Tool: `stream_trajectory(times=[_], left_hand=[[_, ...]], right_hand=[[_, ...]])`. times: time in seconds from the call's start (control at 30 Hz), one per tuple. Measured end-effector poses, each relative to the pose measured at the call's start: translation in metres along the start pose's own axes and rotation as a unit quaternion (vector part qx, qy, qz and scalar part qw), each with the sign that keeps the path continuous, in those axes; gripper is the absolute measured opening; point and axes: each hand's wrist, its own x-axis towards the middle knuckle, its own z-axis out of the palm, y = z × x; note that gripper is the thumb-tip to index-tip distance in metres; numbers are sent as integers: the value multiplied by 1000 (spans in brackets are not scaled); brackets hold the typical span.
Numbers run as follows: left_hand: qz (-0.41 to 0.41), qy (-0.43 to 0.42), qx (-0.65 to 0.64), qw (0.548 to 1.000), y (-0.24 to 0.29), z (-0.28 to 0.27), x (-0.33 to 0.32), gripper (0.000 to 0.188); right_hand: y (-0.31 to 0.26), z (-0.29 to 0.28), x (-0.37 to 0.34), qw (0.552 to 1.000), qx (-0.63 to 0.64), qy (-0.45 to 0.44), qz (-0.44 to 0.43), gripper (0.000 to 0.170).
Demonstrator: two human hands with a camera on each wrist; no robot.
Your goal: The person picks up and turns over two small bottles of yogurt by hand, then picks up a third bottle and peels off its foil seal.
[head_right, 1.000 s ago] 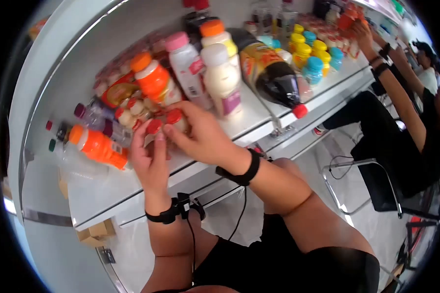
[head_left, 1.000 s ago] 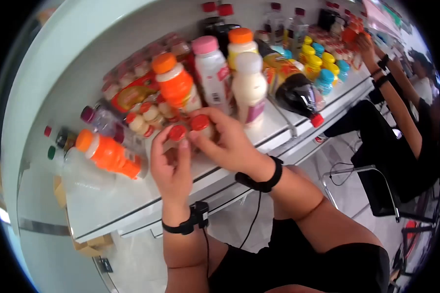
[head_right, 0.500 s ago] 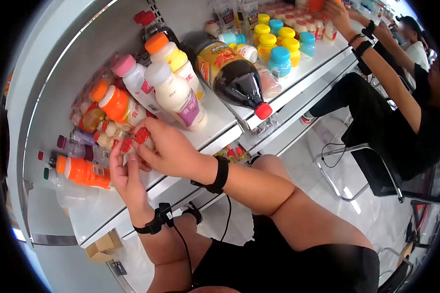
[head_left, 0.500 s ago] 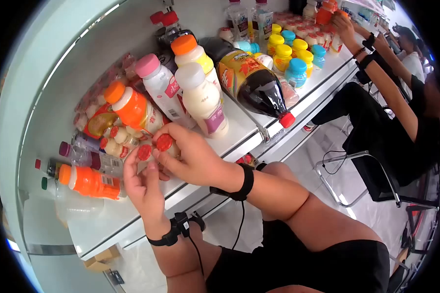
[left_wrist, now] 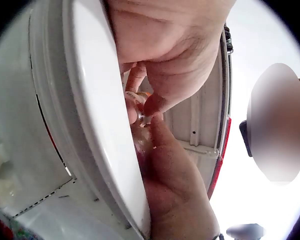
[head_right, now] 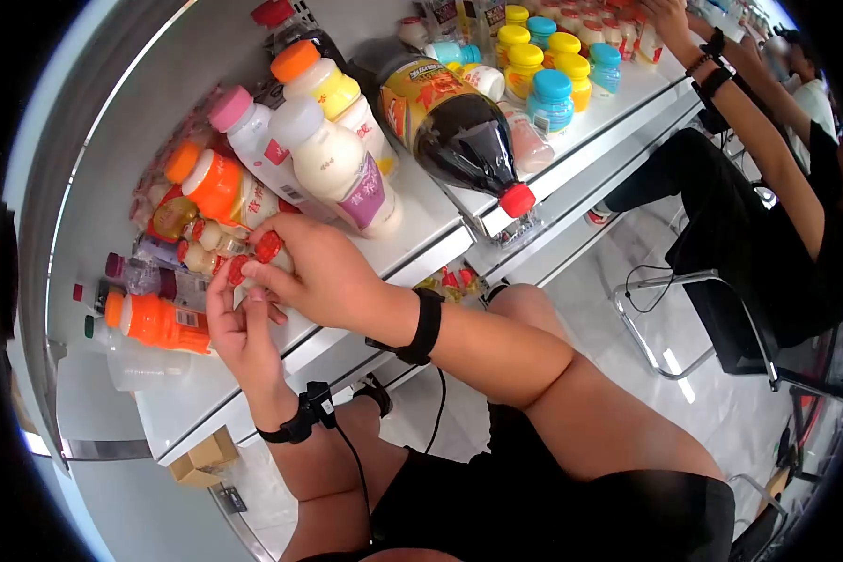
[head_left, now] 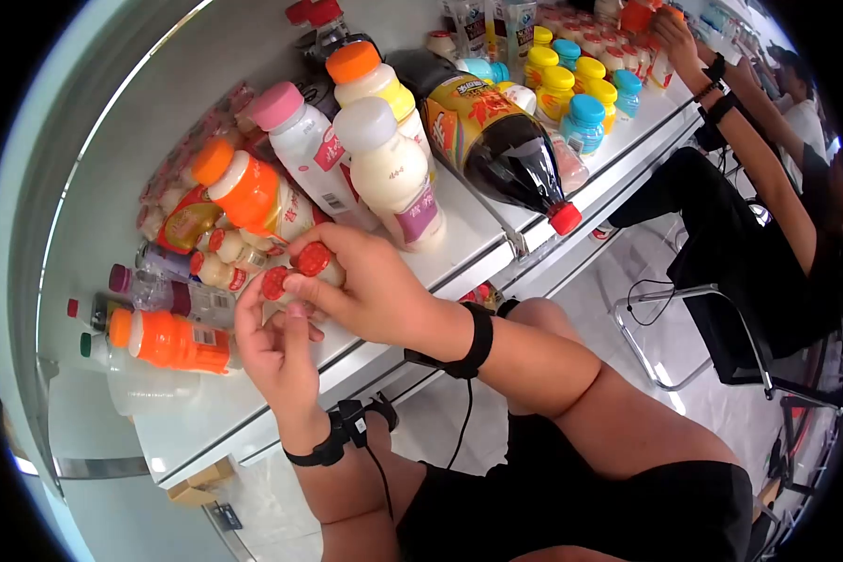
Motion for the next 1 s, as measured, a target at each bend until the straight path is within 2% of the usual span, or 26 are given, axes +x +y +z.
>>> stream_trajectory(times=[0.1, 0.2, 0.3, 0.43, 0.5, 0.67, 0.8, 1.0], left_hand=[[2, -9, 7, 1000, -2, 2, 2, 52], [-5, -21, 14, 1000, -2, -1, -3, 59], [13, -45, 3, 999, 0, 1, -4, 64], [7, -55, 11, 998, 2, 1, -4, 65], [12, -59, 11, 998, -2, -2, -3, 64], [17, -44, -25, 999, -4, 4, -1, 62], [2, -64, -13, 998, -3, -11, -6, 61], [-26, -96, 30, 995, 11, -4, 1, 67]], right_hand=[[6, 4, 1, 997, -9, 49, -67, 38], [-2, 2, -1, 999, 11, 37, -10, 39], [5, 7, 0, 994, 25, 81, -71, 40], [3, 4, 0, 992, 19, 93, -79, 43], [5, 4, 1, 991, -13, 96, -96, 43], [1, 1, -1, 995, -8, 67, -79, 41], [-4, 1, -1, 998, -2, 49, -46, 41], [0, 2, -1, 996, 3, 52, -77, 41]])
